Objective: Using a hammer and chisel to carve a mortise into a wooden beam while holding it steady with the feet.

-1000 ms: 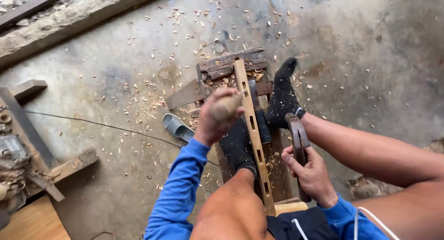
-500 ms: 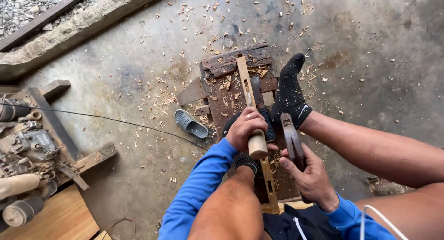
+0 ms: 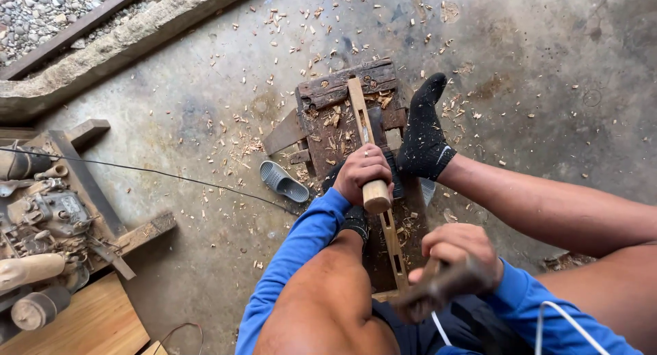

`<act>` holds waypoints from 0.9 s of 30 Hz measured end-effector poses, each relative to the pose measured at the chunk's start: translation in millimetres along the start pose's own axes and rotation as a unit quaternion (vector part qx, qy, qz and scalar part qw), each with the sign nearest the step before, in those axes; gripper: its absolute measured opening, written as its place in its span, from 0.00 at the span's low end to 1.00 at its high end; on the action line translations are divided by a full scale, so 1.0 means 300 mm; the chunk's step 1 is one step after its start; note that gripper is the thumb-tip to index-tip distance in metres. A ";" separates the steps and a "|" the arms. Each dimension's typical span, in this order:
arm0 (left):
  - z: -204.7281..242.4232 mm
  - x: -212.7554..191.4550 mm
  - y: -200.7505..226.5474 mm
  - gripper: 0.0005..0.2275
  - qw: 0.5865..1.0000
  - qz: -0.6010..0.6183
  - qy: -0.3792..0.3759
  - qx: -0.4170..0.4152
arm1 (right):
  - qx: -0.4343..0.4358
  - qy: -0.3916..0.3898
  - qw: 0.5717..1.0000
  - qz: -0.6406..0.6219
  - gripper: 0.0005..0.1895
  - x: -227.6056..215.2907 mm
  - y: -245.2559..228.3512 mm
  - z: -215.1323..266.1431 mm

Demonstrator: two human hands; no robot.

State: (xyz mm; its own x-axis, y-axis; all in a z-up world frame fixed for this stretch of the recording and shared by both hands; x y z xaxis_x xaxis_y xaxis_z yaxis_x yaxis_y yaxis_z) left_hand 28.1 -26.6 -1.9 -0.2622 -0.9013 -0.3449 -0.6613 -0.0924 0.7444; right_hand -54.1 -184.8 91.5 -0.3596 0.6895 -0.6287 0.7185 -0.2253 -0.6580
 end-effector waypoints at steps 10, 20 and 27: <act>0.059 0.102 -0.053 0.10 0.993 -0.062 -0.080 0.057 | 0.105 -0.149 0.977 0.107 0.18 0.139 0.088 0.009; -0.009 0.014 -0.019 0.09 0.999 -0.005 -0.042 0.024 | -0.100 -0.148 0.984 0.016 0.15 0.070 -0.063 -0.050; -0.038 -0.003 -0.024 0.10 0.999 0.003 -0.047 0.018 | 0.081 -0.152 0.980 0.098 0.15 0.136 0.173 -0.029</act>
State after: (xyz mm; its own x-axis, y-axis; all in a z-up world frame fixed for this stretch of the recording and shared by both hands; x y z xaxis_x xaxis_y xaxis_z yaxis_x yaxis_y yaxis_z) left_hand 41.2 -29.9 -0.4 -0.3303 -0.8580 -0.3933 -0.6840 -0.0696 0.7261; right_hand -26.2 -162.4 35.1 -0.4032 0.3906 -0.8276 0.6966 -0.4554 -0.5544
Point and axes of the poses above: each hand's wrist, its own z-axis away from the middle knuckle, its own x-axis out of the palm, y = z × x, the point moved 9 cm from there along -z, towards the middle knuckle, and after that the axes turned 5 degrees about -y, right-handed, at the moved point
